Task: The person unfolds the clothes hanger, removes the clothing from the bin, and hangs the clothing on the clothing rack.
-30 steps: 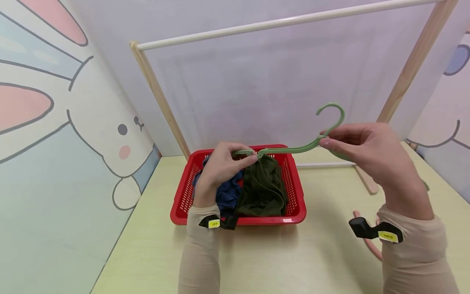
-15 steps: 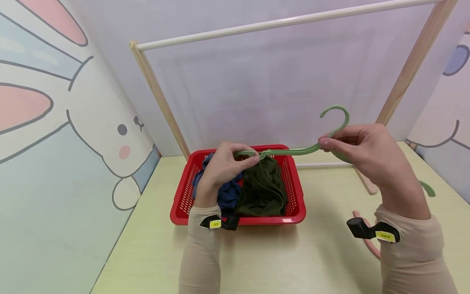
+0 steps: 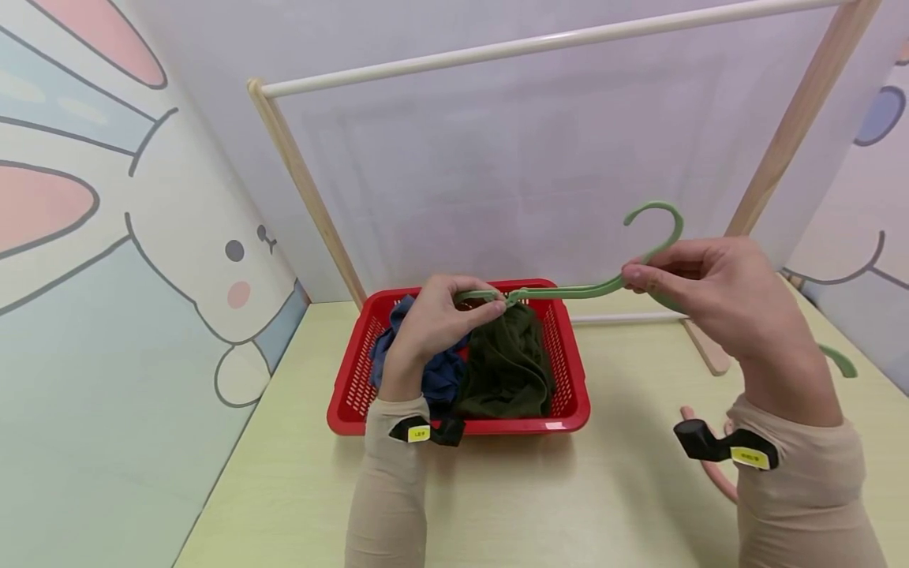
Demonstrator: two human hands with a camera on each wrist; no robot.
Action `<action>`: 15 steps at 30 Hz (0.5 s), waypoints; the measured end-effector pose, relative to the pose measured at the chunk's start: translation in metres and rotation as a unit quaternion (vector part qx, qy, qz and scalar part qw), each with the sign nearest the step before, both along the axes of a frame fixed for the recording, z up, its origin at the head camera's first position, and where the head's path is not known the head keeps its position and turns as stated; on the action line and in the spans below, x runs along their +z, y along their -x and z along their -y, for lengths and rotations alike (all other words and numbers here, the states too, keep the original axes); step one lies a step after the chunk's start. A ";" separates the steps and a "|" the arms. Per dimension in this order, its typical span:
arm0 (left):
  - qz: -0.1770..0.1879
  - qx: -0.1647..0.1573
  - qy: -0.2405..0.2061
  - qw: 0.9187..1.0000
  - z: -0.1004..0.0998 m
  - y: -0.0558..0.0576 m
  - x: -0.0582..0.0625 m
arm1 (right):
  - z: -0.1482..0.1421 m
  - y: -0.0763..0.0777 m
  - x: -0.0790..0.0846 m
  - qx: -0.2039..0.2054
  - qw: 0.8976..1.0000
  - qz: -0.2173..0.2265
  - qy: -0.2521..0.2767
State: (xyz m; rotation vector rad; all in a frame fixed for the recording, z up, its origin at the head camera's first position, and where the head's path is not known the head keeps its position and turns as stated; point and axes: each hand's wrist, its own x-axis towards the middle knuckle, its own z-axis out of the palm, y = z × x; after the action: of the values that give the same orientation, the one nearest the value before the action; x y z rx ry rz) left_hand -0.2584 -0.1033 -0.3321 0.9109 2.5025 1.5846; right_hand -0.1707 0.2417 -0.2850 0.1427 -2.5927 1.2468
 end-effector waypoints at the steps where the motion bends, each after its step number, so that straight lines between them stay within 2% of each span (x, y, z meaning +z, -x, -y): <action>1: 0.001 -0.002 -0.003 1.000 0.000 0.000 0.000 | -0.001 0.000 0.000 0.000 1.000 0.000 -0.002; 4: 0.008 -0.004 -0.014 1.000 -0.002 -0.001 0.000 | -0.003 -0.001 0.000 0.000 1.000 0.001 -0.003; 7: 0.013 0.008 -0.030 0.999 -0.004 -0.001 0.000 | -0.008 -0.002 0.000 -0.006 1.000 -0.001 0.004; 15: -0.005 0.090 -0.087 0.992 -0.007 -0.005 0.001 | -0.024 -0.004 0.000 -0.039 0.998 -0.014 0.050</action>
State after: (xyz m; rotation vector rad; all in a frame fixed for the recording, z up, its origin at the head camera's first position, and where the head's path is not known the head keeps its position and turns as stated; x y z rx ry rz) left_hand -0.2538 -0.0964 -0.3308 0.7263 2.5489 1.8807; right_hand -0.1668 0.2659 -0.2854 0.0398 -2.4822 1.3329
